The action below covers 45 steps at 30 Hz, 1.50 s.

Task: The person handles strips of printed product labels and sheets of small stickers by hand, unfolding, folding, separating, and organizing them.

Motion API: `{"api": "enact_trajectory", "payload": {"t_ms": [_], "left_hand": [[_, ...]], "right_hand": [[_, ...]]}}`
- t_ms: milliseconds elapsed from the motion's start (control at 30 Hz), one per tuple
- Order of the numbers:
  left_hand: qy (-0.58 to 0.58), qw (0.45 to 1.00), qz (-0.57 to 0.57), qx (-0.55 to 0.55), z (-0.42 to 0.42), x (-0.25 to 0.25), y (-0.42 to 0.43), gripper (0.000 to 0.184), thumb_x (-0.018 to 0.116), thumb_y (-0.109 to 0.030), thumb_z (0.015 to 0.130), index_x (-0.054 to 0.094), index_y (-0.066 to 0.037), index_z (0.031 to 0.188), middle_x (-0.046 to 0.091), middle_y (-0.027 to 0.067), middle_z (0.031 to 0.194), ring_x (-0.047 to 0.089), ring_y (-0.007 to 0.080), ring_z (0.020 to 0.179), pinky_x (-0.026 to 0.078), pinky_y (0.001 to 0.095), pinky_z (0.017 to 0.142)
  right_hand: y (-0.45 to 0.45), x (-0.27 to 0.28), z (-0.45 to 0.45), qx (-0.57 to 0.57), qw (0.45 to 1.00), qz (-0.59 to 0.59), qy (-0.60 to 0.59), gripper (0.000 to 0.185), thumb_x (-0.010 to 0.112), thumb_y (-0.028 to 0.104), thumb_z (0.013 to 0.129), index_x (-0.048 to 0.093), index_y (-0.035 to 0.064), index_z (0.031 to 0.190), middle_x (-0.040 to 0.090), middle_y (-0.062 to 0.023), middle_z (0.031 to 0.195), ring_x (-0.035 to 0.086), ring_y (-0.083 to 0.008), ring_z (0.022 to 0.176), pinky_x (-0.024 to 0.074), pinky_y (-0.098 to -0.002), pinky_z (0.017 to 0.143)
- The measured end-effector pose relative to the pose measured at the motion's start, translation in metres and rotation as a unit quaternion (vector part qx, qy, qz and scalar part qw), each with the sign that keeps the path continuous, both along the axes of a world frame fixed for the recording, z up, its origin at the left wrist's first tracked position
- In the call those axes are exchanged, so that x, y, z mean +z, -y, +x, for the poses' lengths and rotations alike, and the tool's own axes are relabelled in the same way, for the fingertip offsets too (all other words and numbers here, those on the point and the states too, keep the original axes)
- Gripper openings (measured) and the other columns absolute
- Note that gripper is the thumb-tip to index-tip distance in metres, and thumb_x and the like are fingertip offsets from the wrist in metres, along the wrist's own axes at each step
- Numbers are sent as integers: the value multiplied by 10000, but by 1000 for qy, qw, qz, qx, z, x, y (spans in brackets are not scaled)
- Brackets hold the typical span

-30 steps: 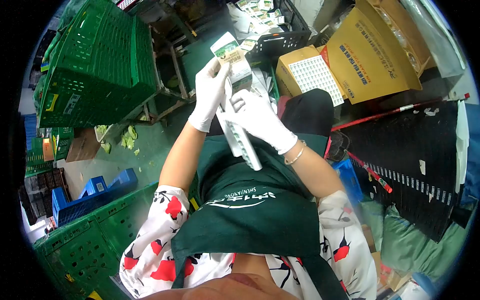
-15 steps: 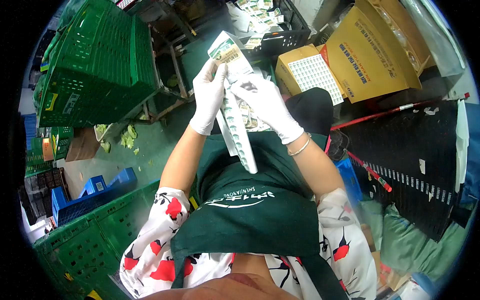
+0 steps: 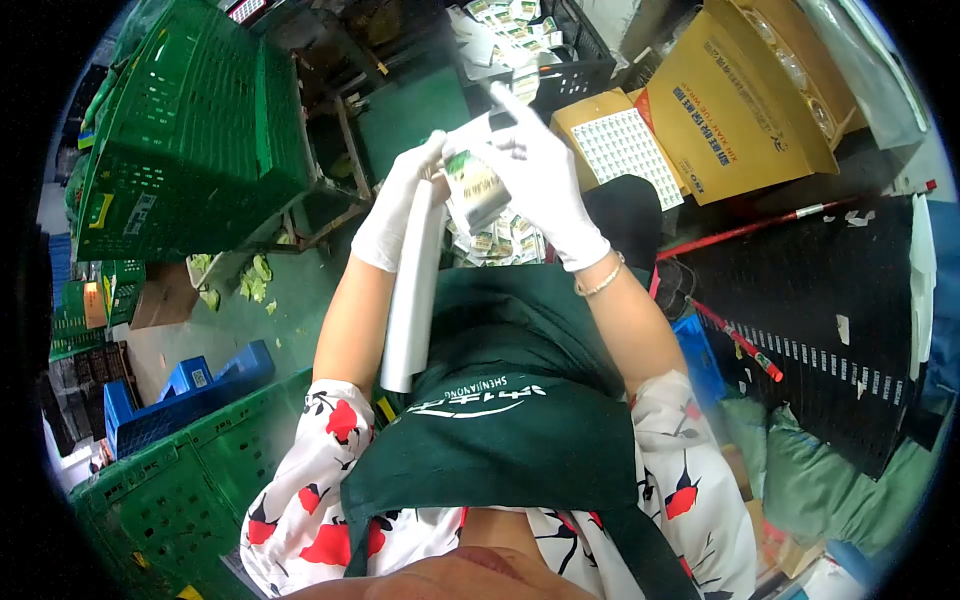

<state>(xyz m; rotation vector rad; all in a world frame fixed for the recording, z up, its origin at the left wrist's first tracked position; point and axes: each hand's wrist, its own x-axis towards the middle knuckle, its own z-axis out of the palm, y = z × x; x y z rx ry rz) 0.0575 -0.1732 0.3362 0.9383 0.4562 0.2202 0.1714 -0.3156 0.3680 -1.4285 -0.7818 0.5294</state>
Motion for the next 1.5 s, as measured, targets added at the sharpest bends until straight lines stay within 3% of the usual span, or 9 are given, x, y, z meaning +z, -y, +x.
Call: {"api": "enact_trajectory", "payload": {"t_ms": [67, 333, 633, 800, 1000, 1067, 1167, 1300, 1500], "left_hand": [[58, 992, -108, 16, -3, 13, 4, 335, 615, -195, 957, 609, 10, 1222, 682, 96, 1132, 670, 185, 980, 534, 315, 878], [-10, 967, 253, -29, -3, 4, 5, 318, 672, -91, 925, 642, 28, 1217, 699, 47, 1092, 620, 79, 943, 504, 244, 847], [-22, 963, 261, -63, -17, 7, 2, 303, 677, -108, 921, 663, 23, 1193, 708, 41, 1061, 621, 65, 908, 500, 228, 807], [-61, 937, 280, 202, -2, -17, -21, 181, 612, -106, 943, 686, 32, 1033, 683, 20, 887, 577, 67, 726, 457, 232, 630], [43, 895, 118, 429, 11, -56, -57, 184, 596, -115, 963, 660, 37, 1045, 690, 73, 952, 630, 121, 775, 500, 263, 694], [12, 901, 152, 406, 9, -61, -58, 175, 588, -114, 963, 658, 37, 1016, 689, 76, 928, 650, 139, 812, 514, 280, 714], [-38, 912, 197, 359, 4, -63, -61, 170, 557, -114, 972, 646, 30, 951, 682, 76, 884, 660, 136, 804, 518, 278, 695], [-15, 924, 174, 339, -2, -22, -52, 210, 537, -152, 996, 645, 22, 950, 672, 58, 842, 598, 98, 670, 453, 222, 594], [5, 835, 366, 412, 4, -14, -40, 261, 536, -144, 1015, 641, 63, 1135, 699, 83, 981, 624, 94, 866, 496, 257, 774]], "right_hand": [[14, 9, -9, 89, 995, -47, 26, 634, 644, 21, 913, 407, 76, 1498, 667, -23, 912, 605, -53, 845, 509, -223, 789], [18, 2, 12, -14, 995, -102, -16, 180, 570, 156, 997, 604, 18, 1107, 646, -21, 818, 597, -67, 740, 486, -210, 636], [2, -31, 37, -112, 912, -275, 282, 567, 805, 513, 751, 601, 38, 985, 681, -143, 766, 702, -304, 766, 548, -358, 702], [25, -20, 14, -27, 994, -104, -13, 440, 794, 296, 834, 609, 2, 1104, 675, -75, 858, 646, -137, 805, 527, -273, 716], [63, -3, -67, -40, 949, -154, 272, 474, 779, 200, 838, 556, 35, 1222, 618, -153, 1084, 666, -231, 904, 542, -319, 793], [66, -21, -67, -64, 968, -173, 167, 288, 704, 125, 899, 601, 8, 1140, 673, -124, 915, 688, -194, 820, 548, -294, 756], [63, -12, -53, -76, 993, -87, 21, 251, 644, 38, 942, 593, -43, 1175, 695, -83, 1013, 652, -91, 900, 529, -251, 793], [64, -3, -40, -65, 994, -80, 48, 273, 632, 32, 944, 587, -40, 1204, 704, -100, 1019, 663, -101, 927, 532, -260, 807], [66, -14, -34, -67, 995, -75, -28, 215, 655, 64, 937, 631, -30, 1129, 702, -76, 958, 627, -59, 866, 516, -241, 746]]}}
